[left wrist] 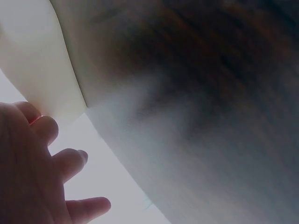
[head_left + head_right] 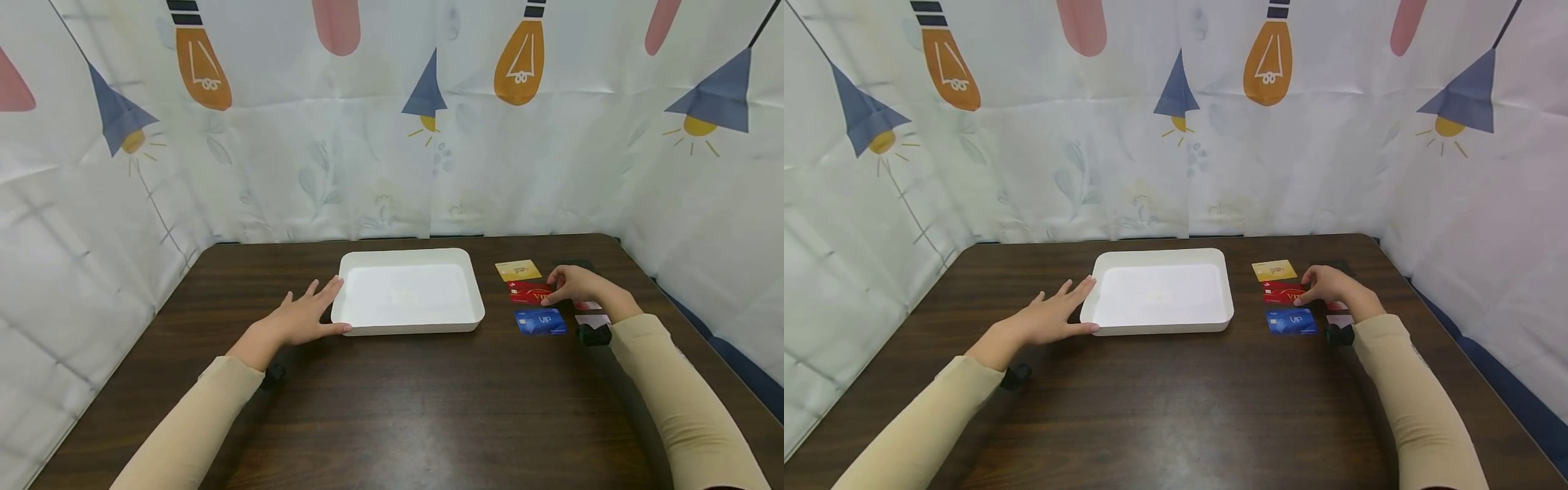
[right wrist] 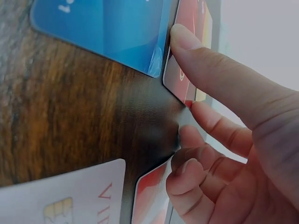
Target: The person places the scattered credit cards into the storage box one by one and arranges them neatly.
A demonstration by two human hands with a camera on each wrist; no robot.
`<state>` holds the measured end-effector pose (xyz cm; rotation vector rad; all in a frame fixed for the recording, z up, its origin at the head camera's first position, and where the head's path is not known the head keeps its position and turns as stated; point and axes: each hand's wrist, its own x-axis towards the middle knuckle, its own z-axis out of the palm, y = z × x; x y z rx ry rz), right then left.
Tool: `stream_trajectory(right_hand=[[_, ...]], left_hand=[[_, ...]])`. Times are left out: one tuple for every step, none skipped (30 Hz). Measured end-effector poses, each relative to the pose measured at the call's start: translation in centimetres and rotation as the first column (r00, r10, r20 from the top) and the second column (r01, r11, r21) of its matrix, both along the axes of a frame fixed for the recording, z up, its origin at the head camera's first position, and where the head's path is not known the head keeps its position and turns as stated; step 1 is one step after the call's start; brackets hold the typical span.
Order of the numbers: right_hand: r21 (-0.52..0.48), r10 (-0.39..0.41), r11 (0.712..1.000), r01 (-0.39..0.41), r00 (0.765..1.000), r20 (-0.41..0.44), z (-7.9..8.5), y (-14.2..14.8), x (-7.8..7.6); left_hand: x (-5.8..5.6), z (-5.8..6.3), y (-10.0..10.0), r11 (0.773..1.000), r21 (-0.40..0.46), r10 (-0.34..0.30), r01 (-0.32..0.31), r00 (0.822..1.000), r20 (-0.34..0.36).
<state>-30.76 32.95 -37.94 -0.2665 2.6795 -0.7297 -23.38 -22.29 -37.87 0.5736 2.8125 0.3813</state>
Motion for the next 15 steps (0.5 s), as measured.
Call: stream_trajectory(right_hand=[[0.002, 0.000, 1.000, 0.000, 1.000, -0.002, 0.01, 0.00, -0.01], [0.002, -0.003, 1.000, 0.003, 1.000, -0.003, 0.01, -0.01, 0.02], [0.001, -0.006, 1.000, 0.006, 1.000, -0.004, -0.01, 0.01, 0.05], [-0.001, -0.010, 1.000, 0.010, 1.000, -0.003, -0.04, 0.05, 0.07], [-0.006, -0.013, 1.000, 0.013, 1.000, -0.002, -0.05, 0.08, 0.11], [-0.009, -0.015, 1.000, 0.015, 1.000, -0.002, -0.04, 0.08, 0.15], [-0.013, -0.017, 1.000, 0.017, 1.000, -0.001, -0.04, 0.08, 0.19], [-0.018, -0.019, 1.000, 0.019, 1.000, 0.000, -0.06, 0.10, 0.19], [-0.020, -0.022, 1.000, 0.022, 1.000, 0.001, -0.09, 0.12, 0.19], [-0.025, -0.024, 0.999, 0.024, 1.000, 0.002, -0.11, 0.12, 0.19], [-0.029, -0.026, 0.999, 0.026, 1.000, 0.001, -0.13, 0.12, 0.18], [-0.034, -0.030, 0.999, 0.030, 1.000, 0.001, -0.17, 0.14, 0.16], [-0.042, -0.034, 0.999, 0.035, 0.999, 0.002, -0.20, 0.13, 0.13], [-0.049, -0.043, 0.998, 0.043, 0.999, 0.003, -0.24, 0.12, 0.11], [-0.059, -0.055, 0.997, 0.055, 0.998, 0.004, -0.26, 0.08, 0.12]], left_hand=[[-0.01, -0.01, 0.00, 1.000, 0.000, -0.001, 0.001, 1.000, -0.001], [0.00, -0.01, 0.00, 1.000, 0.000, -0.001, 0.001, 1.000, 0.000], [-0.01, -0.01, 0.00, 1.000, -0.001, -0.002, 0.002, 1.000, -0.001], [-0.01, -0.01, -0.01, 1.000, -0.002, -0.002, 0.002, 1.000, -0.001], [-0.01, -0.01, -0.02, 1.000, -0.001, -0.002, 0.002, 1.000, -0.001], [0.00, -0.01, -0.02, 1.000, -0.001, -0.003, 0.003, 1.000, -0.001], [0.01, 0.00, -0.03, 1.000, 0.000, -0.002, 0.002, 1.000, -0.001], [0.04, 0.01, -0.04, 1.000, 0.000, -0.001, 0.001, 1.000, 0.001], [0.05, 0.01, -0.06, 1.000, 0.001, 0.000, 0.000, 1.000, 0.002], [0.07, 0.02, -0.07, 1.000, 0.002, 0.001, -0.001, 1.000, 0.003], [0.08, 0.03, -0.07, 1.000, 0.005, 0.002, -0.002, 1.000, 0.005], [0.09, 0.03, -0.07, 1.000, 0.007, 0.002, -0.002, 1.000, 0.007], [0.10, 0.04, -0.08, 1.000, 0.009, 0.002, -0.002, 1.000, 0.009], [0.12, 0.04, -0.09, 1.000, 0.010, 0.003, -0.003, 1.000, 0.010], [0.13, 0.04, -0.10, 1.000, 0.010, 0.003, -0.003, 1.000, 0.010]])
